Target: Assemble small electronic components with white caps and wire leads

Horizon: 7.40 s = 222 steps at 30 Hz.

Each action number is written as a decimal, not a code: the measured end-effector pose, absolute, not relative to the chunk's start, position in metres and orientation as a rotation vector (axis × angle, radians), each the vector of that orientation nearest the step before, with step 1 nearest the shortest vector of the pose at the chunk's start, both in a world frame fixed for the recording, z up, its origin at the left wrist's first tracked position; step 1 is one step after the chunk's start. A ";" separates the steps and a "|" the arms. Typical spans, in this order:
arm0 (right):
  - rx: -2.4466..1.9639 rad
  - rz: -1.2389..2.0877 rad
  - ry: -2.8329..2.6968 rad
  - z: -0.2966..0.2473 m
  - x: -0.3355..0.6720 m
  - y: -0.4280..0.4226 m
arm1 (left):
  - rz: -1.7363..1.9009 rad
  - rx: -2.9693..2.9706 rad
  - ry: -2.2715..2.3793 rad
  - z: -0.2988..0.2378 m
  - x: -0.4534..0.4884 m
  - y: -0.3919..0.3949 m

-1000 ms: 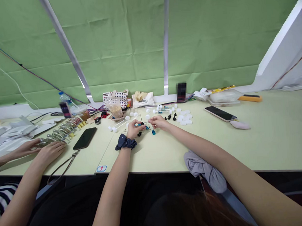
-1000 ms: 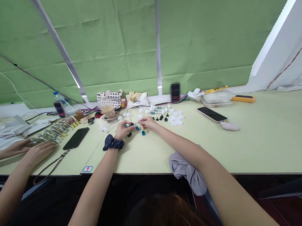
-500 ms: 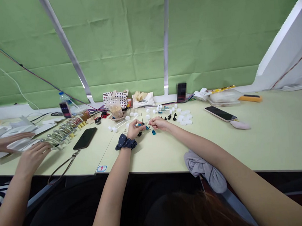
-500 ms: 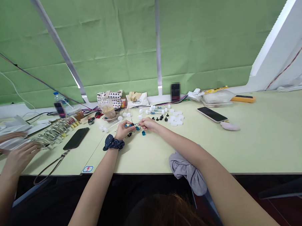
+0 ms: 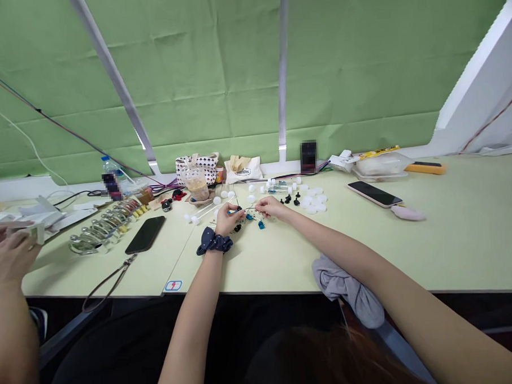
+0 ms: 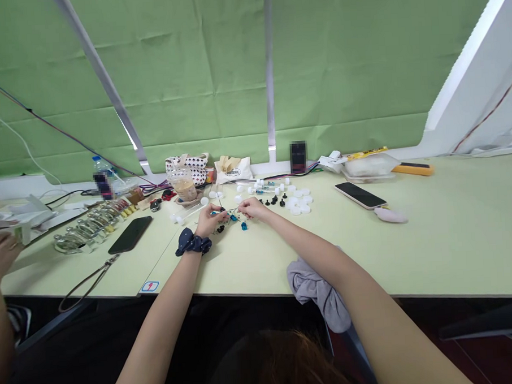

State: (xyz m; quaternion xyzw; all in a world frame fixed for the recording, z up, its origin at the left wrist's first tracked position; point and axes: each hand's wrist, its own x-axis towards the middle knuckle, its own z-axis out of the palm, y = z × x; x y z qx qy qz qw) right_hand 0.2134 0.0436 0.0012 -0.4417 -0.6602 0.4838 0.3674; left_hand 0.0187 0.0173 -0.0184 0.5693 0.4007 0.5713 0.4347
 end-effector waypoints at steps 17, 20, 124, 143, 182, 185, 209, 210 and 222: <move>-1.791 0.282 -1.909 0.002 0.245 0.062 | 1.554 1.159 0.881 -0.020 0.010 0.026; -1.954 0.107 -1.886 0.007 0.256 0.064 | 1.540 1.144 0.861 -0.018 0.010 0.025; -0.739 1.459 -1.484 -0.005 0.198 0.032 | 1.375 1.370 0.883 -0.023 0.010 0.019; -0.896 1.445 -1.459 -0.001 0.198 0.029 | 1.389 1.404 0.861 -0.016 0.013 0.013; -0.825 1.443 -1.433 0.008 0.199 0.020 | 1.379 1.201 0.778 -0.014 0.007 0.013; -0.883 1.442 -1.459 0.009 0.198 0.020 | 1.348 1.231 0.793 -0.016 0.008 0.014; -0.937 1.431 -1.627 0.007 0.197 0.022 | 1.352 1.280 0.785 -0.015 0.012 0.013; -0.946 1.413 -1.634 0.007 0.197 0.023 | 1.365 1.272 0.782 -0.015 0.012 0.012; -0.856 1.273 -1.704 0.006 0.198 0.024 | 1.363 1.261 0.778 -0.011 0.013 0.009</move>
